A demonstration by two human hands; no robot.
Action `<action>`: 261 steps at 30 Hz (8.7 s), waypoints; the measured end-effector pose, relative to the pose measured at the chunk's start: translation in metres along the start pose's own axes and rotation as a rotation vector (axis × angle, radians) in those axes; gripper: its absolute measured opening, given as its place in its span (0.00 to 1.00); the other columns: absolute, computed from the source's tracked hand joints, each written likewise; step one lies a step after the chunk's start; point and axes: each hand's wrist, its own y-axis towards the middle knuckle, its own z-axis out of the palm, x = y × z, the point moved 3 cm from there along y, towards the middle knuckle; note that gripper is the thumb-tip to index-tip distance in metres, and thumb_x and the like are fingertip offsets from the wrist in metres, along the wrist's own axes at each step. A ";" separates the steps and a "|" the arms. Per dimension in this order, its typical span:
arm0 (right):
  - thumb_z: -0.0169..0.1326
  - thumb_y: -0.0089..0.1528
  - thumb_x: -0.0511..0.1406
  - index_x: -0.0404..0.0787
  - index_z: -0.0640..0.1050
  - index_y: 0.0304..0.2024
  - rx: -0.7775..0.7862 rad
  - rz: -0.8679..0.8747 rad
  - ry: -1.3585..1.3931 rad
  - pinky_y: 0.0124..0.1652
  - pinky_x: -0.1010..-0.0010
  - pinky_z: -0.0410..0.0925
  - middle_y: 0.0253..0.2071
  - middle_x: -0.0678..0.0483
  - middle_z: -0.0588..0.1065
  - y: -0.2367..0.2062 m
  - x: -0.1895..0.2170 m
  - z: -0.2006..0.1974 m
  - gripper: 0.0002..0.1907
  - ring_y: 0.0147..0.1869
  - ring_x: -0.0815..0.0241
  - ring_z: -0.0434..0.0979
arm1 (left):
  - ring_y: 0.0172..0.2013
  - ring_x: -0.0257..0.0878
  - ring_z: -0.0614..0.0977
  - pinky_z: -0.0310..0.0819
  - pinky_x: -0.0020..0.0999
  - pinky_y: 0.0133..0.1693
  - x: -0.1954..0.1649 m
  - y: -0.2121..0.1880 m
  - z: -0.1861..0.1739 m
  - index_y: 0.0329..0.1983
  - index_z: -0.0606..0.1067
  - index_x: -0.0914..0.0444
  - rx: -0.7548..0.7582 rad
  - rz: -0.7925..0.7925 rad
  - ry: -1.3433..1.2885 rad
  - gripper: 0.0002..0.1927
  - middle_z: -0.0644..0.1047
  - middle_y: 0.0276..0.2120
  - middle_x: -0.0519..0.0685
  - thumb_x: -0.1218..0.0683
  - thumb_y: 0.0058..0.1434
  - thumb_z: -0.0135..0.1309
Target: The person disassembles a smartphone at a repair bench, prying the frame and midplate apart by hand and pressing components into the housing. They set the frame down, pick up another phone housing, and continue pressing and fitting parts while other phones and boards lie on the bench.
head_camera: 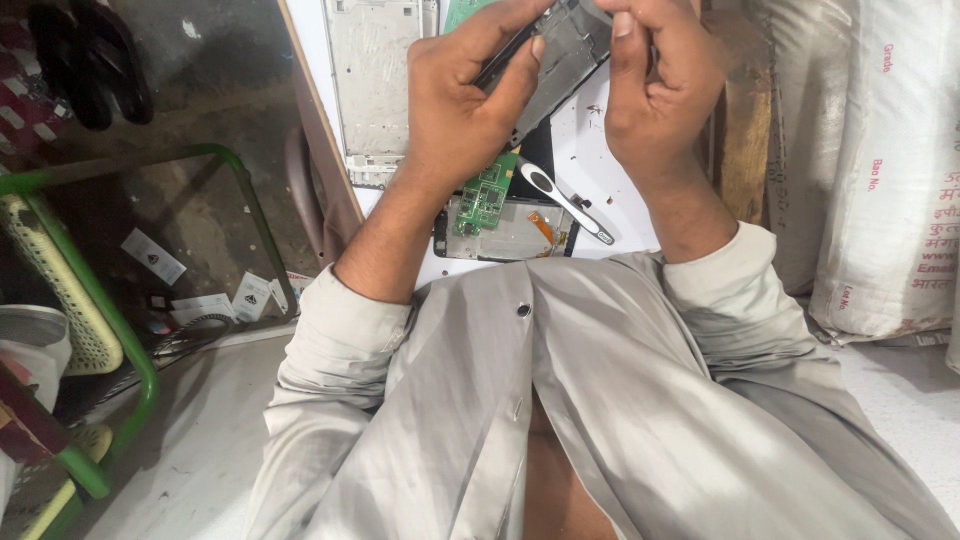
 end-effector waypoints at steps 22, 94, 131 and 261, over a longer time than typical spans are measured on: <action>0.50 0.78 0.25 0.31 0.78 0.52 0.025 -0.017 0.006 0.53 0.73 0.69 0.48 0.48 0.79 -0.001 0.002 0.001 0.06 0.51 0.60 0.77 | 0.39 0.32 0.87 0.82 0.24 0.42 -0.002 0.000 -0.005 0.58 0.79 0.63 -0.002 -0.046 0.038 0.13 0.86 0.46 0.48 0.62 0.71 0.57; 0.47 0.79 0.28 0.32 0.75 0.52 -0.034 0.041 0.069 0.45 0.76 0.66 0.44 0.51 0.75 -0.008 -0.004 0.010 0.05 0.43 0.65 0.73 | 0.42 0.31 0.88 0.82 0.25 0.47 -0.005 -0.001 -0.009 0.61 0.77 0.63 -0.016 0.004 0.056 0.14 0.85 0.50 0.49 0.61 0.74 0.56; 0.69 0.64 0.20 0.37 0.82 0.47 -0.071 -0.348 -0.315 0.42 0.67 0.64 0.39 0.54 0.70 0.003 0.019 0.012 0.14 0.45 0.57 0.67 | 0.54 0.34 0.85 0.82 0.27 0.57 -0.003 0.002 -0.008 0.65 0.74 0.62 -0.012 -0.008 0.009 0.17 0.83 0.56 0.51 0.62 0.75 0.56; 0.68 0.64 0.18 0.38 0.82 0.52 -0.055 -0.325 -0.251 0.44 0.68 0.68 0.41 0.53 0.72 0.006 0.027 0.013 0.18 0.46 0.56 0.72 | 0.50 0.34 0.87 0.82 0.28 0.54 -0.007 -0.005 -0.012 0.63 0.76 0.62 -0.030 -0.034 0.032 0.16 0.84 0.51 0.51 0.63 0.73 0.56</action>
